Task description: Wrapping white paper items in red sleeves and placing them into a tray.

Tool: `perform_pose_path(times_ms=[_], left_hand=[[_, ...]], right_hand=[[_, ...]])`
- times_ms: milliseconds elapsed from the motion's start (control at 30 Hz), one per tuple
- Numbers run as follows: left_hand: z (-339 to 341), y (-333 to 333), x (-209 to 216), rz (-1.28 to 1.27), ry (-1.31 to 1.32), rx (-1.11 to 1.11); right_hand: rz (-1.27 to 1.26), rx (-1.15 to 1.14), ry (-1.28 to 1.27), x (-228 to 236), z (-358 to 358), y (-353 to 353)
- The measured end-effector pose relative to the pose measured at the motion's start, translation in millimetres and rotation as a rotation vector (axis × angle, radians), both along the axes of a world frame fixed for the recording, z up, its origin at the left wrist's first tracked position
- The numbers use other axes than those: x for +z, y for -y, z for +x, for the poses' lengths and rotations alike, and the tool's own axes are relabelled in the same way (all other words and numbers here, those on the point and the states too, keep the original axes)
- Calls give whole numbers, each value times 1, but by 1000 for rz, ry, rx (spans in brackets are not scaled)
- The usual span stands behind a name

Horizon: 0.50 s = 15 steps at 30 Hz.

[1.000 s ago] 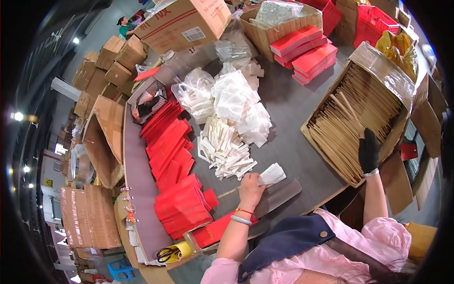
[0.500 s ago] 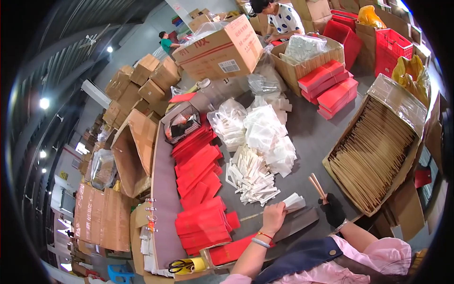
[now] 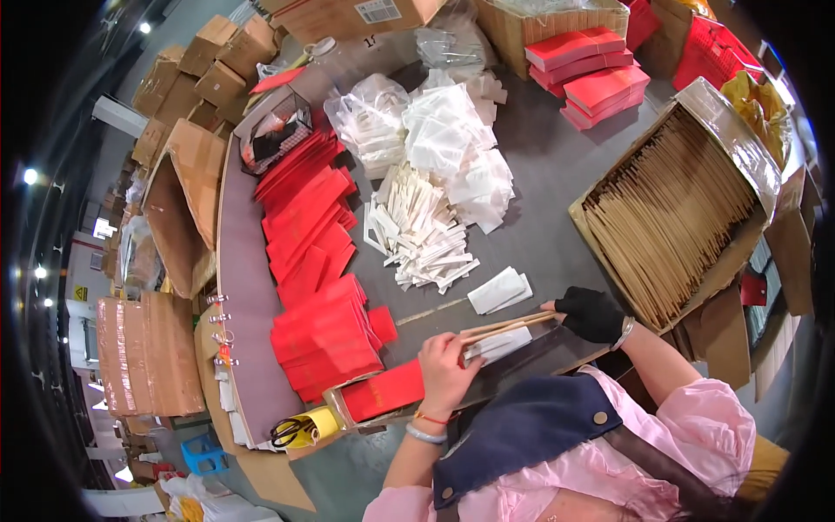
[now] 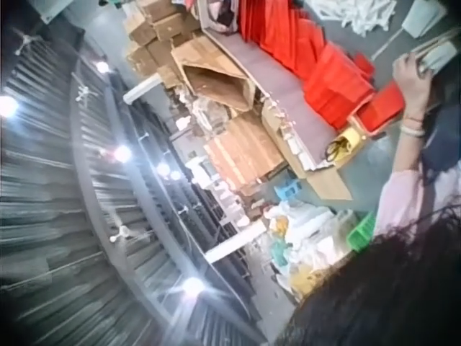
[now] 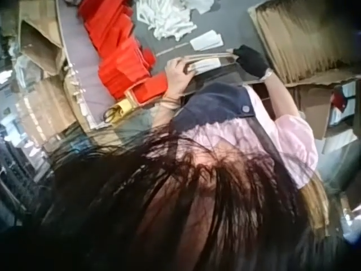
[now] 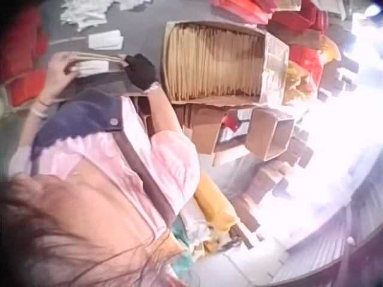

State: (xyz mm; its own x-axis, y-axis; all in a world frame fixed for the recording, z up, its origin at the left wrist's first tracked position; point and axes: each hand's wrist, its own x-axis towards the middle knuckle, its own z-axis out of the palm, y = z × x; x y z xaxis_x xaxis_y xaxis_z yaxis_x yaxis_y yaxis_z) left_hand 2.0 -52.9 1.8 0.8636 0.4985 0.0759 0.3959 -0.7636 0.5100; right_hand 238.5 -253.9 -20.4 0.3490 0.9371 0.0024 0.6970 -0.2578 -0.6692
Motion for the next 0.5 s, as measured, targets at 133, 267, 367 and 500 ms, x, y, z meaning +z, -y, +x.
perform_pose_path(times_ms=[133, 267, 367, 500], left_hand=[[-31, -2, 0, 115, -41, -75], [-18, 4, -12, 65, -19, -111], [-9, 7, -8, 79, -56, -122], [-2, 10, -12, 97, -60, -121]], right_hand=[[-180, 93, 203, -11, -1, 8], [-46, 181, 259, -24, -29, -25], [80, 85, 192, -45, -19, -21], [24, -94, -56, -60, -36, -35]])
